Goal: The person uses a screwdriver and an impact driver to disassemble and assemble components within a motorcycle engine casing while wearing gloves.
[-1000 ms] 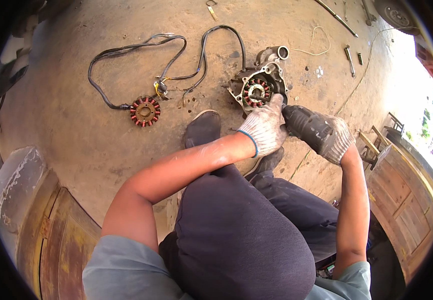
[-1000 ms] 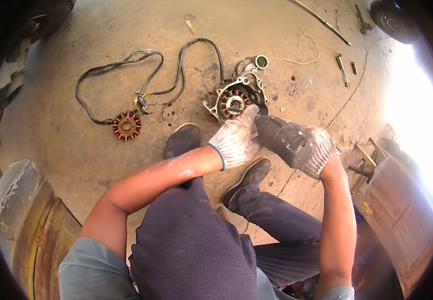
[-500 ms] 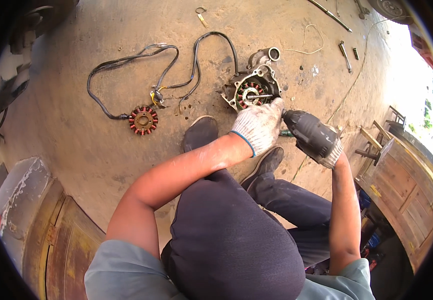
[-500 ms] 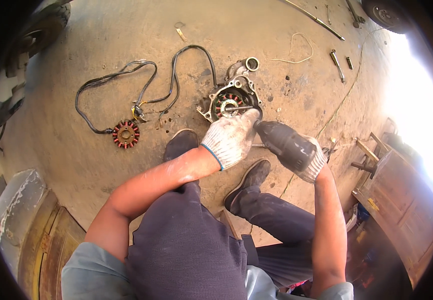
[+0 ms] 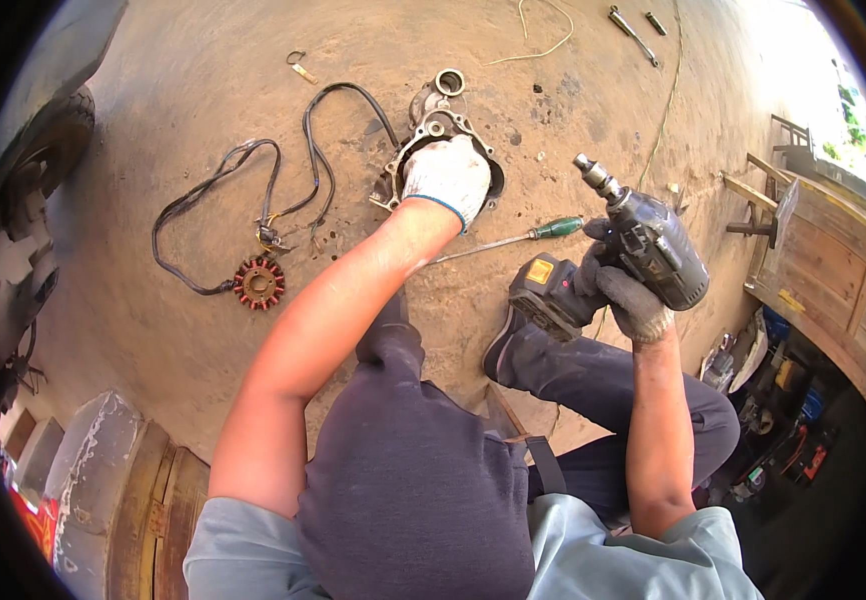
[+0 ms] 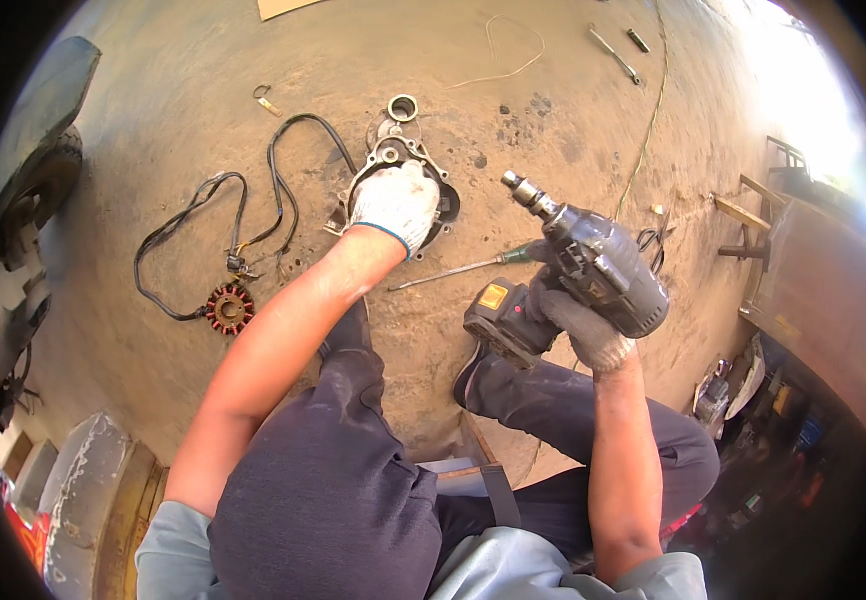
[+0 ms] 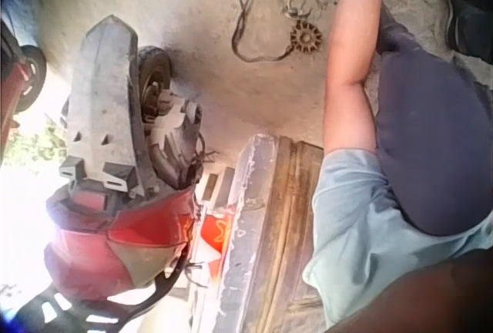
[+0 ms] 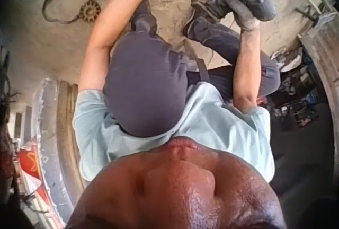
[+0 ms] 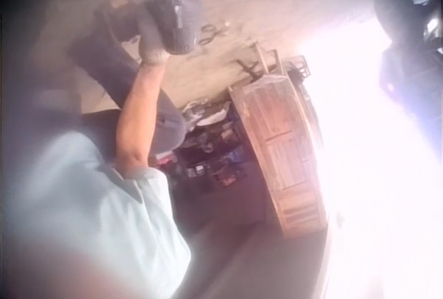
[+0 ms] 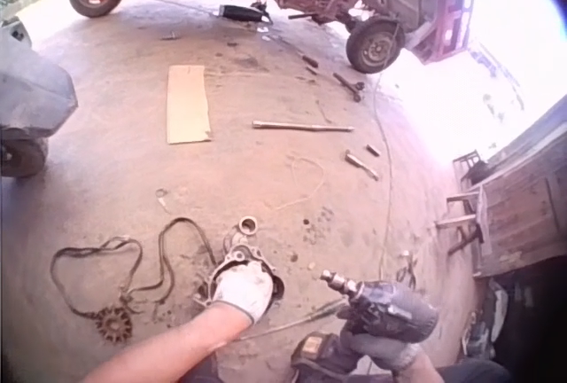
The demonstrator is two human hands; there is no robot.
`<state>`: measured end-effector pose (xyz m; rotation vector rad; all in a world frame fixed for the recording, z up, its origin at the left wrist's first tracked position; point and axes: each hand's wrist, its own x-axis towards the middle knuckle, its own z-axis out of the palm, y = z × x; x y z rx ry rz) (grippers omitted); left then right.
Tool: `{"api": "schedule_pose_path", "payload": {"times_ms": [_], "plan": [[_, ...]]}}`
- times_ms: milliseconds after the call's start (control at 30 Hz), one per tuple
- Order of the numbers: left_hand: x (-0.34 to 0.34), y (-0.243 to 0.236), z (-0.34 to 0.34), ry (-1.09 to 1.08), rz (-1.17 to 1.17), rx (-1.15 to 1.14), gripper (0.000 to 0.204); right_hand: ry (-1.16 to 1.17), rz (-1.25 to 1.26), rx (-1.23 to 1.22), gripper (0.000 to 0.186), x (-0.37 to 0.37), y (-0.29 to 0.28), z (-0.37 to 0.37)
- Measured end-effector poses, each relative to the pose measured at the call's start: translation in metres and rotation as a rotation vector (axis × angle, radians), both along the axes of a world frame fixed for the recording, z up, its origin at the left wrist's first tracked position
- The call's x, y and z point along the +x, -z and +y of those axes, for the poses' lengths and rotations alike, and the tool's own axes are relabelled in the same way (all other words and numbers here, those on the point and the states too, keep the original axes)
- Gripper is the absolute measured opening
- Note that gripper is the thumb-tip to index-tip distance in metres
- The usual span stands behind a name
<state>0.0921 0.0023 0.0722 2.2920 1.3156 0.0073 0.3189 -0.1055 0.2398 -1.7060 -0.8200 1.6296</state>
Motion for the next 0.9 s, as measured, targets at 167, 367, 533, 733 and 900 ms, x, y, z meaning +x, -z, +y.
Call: {"api": "schedule_pose_path", "payload": {"times_ms": [167,367,533,733,900], "plan": [[-0.005,0.005,-0.007,-0.058,-0.127,0.140,0.020,-0.110,-0.217,-0.035,0.054,0.012,0.005,-0.016],[-0.035,-0.063,-0.015,-0.234,-0.689,-0.248,0.030,-0.137,-0.192,-0.032,0.060,0.013,-0.003,-0.018],[-0.040,-0.061,-0.038,-0.122,-0.746,-0.151,0.032,-0.167,-0.201,-0.042,0.055,-0.002,0.003,-0.014],[-0.049,-0.055,-0.052,-0.005,-0.675,0.046,0.038,-0.398,-0.360,-0.035,0.056,0.019,0.017,-0.021],[-0.048,-0.053,-0.062,0.023,-0.635,0.108,0.036,-0.414,-0.275,-0.174,0.053,0.024,0.021,-0.023]]}}
